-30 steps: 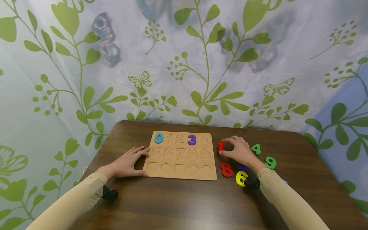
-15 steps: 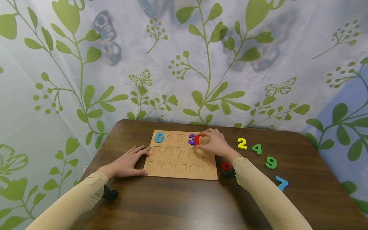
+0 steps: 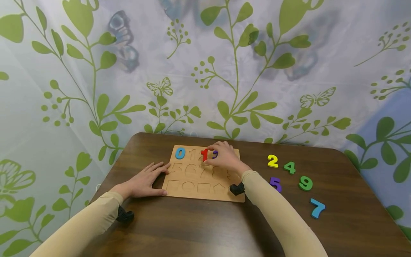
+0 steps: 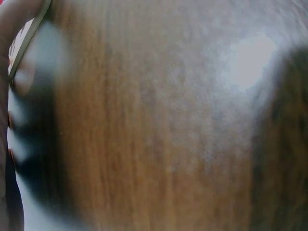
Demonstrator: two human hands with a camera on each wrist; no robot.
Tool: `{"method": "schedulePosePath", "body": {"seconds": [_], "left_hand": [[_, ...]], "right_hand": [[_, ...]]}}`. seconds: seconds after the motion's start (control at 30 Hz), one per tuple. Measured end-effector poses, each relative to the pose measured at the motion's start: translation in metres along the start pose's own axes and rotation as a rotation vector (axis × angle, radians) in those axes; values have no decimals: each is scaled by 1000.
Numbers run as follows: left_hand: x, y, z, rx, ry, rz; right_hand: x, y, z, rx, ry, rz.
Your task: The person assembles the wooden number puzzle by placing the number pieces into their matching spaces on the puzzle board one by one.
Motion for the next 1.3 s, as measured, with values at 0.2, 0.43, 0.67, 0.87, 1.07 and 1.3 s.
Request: {"method": "schedulePosePath", "body": {"seconds": [0.2,0.43,0.67,0.87,1.07,1.3], "left_hand": [[0,1,-1,2,-3,-5],[0,1,-1,3,-4,-6],[-1,2,-1,3,-8,-11],[0,1,0,-1,-9,-16],[2,-1,-1,1,-6,-17],[2,-1,0,3,-5,-13]], "right_hand": [[2,-9,-8,15,-17,-18],[8,-18,-18,26,-19,16],[14,-25,-27,36,-20,34],[20,-30,-33,46,-24,47],[25,-33,-36,60,-10,60],[30,-36,-40,73,3,95]]}}
Point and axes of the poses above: each hand's wrist, its own z-axis away from the middle knuckle, its own x-axis out of the palm, y = z × x, the point moved 2 cm from there along -z, towards the middle knuckle, and after that the axes turned 15 degrees about z, right-handed, at the moved point
